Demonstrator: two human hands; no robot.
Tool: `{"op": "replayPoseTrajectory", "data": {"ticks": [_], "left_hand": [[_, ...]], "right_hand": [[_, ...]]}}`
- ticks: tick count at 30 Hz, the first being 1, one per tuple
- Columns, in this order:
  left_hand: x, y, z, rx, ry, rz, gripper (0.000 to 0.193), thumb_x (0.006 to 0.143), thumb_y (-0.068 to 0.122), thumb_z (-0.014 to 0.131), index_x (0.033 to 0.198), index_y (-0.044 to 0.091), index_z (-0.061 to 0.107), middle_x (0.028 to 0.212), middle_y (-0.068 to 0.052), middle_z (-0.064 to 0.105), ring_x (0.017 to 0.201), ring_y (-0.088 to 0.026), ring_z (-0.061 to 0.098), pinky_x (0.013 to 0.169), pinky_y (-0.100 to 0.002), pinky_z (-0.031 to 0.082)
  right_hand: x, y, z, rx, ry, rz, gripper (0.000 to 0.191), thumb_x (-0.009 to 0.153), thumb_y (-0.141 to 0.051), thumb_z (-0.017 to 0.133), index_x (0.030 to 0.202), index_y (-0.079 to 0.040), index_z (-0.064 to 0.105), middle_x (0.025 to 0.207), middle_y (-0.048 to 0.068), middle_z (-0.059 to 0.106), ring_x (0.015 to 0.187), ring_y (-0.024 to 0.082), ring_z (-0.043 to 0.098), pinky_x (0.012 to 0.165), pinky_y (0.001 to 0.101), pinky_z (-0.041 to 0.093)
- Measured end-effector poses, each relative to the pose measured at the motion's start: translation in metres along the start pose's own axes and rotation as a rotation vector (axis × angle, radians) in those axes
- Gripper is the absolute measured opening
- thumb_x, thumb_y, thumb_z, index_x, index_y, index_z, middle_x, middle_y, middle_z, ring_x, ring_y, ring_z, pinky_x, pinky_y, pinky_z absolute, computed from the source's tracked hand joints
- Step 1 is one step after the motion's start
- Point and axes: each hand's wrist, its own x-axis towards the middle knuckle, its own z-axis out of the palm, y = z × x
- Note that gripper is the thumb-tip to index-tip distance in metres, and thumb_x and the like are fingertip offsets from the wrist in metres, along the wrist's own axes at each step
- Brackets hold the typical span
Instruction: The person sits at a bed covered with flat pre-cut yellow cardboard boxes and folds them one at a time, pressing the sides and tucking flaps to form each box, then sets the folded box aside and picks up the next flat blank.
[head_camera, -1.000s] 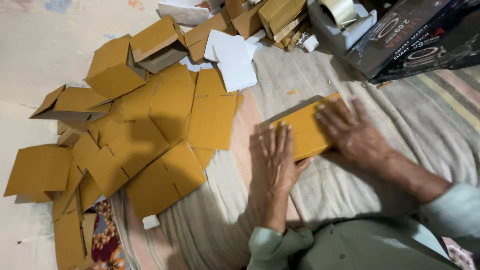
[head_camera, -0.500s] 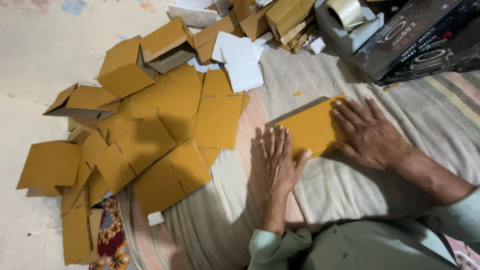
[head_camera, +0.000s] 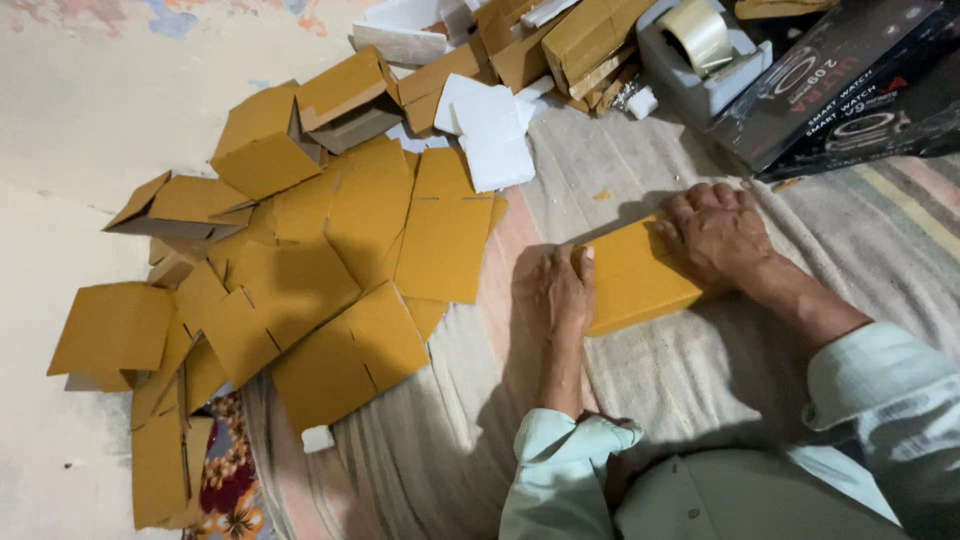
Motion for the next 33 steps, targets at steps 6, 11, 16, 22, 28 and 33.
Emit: {"op": "replayPoseTrajectory", "data": {"ticks": [6,11,16,22,28,33], "left_hand": [[-0.005,0.023,0.018,0.247,0.074,0.018,0.045,0.102,0.045,0.049,0.124,0.008,0.060,0.126,-0.029,0.056,0.123,-0.045,0.048,0.098,-0.058,0.039],[0.006,0.021,0.008,0.174,0.004,0.119,0.039,0.107,0.036,0.040,0.117,0.006,0.063,0.124,-0.020,0.064,0.120,-0.041,0.054,0.106,-0.055,0.040],[0.015,0.010,-0.012,0.128,0.023,0.068,0.039,0.107,0.033,0.040,0.113,0.005,0.066,0.121,-0.021,0.067,0.117,-0.041,0.058,0.104,-0.053,0.043],[0.025,0.022,0.006,0.172,-0.025,0.173,0.034,0.103,0.028,0.043,0.110,0.005,0.067,0.113,-0.023,0.070,0.110,-0.042,0.063,0.099,-0.057,0.045],[0.024,0.012,0.000,0.013,-0.011,0.169,0.035,0.106,0.029,0.043,0.109,0.003,0.066,0.110,-0.025,0.068,0.108,-0.046,0.061,0.097,-0.057,0.045],[0.022,0.020,0.000,0.203,0.036,0.122,0.036,0.107,0.033,0.046,0.104,0.004,0.068,0.110,-0.024,0.069,0.107,-0.044,0.063,0.099,-0.058,0.045]], "right_hand": [[0.002,-0.039,0.009,-0.286,0.267,-0.103,0.057,0.091,-0.052,0.040,0.123,-0.011,0.063,0.126,0.020,0.064,0.126,0.040,0.055,0.108,0.0609,0.029],[0.017,-0.042,-0.004,-0.046,-0.105,-0.240,0.036,0.101,-0.037,0.047,0.109,-0.008,0.066,0.107,0.013,0.069,0.108,0.031,0.064,0.105,0.0437,0.043],[0.021,-0.018,-0.017,-0.007,0.126,-0.094,0.026,0.096,-0.031,0.058,0.093,-0.007,0.068,0.089,0.013,0.072,0.085,0.031,0.069,0.076,0.0449,0.054],[0.039,-0.048,-0.014,0.013,0.054,-0.377,0.020,0.094,-0.026,0.058,0.084,-0.013,0.070,0.083,0.013,0.072,0.079,0.032,0.070,0.075,0.0429,0.056],[0.039,-0.043,-0.020,0.087,0.143,-0.362,0.021,0.080,-0.024,0.063,0.083,-0.005,0.070,0.079,0.016,0.072,0.073,0.034,0.071,0.067,0.0460,0.057],[0.039,-0.042,-0.019,0.018,-0.085,-0.231,0.025,0.097,-0.030,0.055,0.090,-0.012,0.071,0.091,0.015,0.073,0.088,0.033,0.072,0.081,0.0456,0.058]]}}
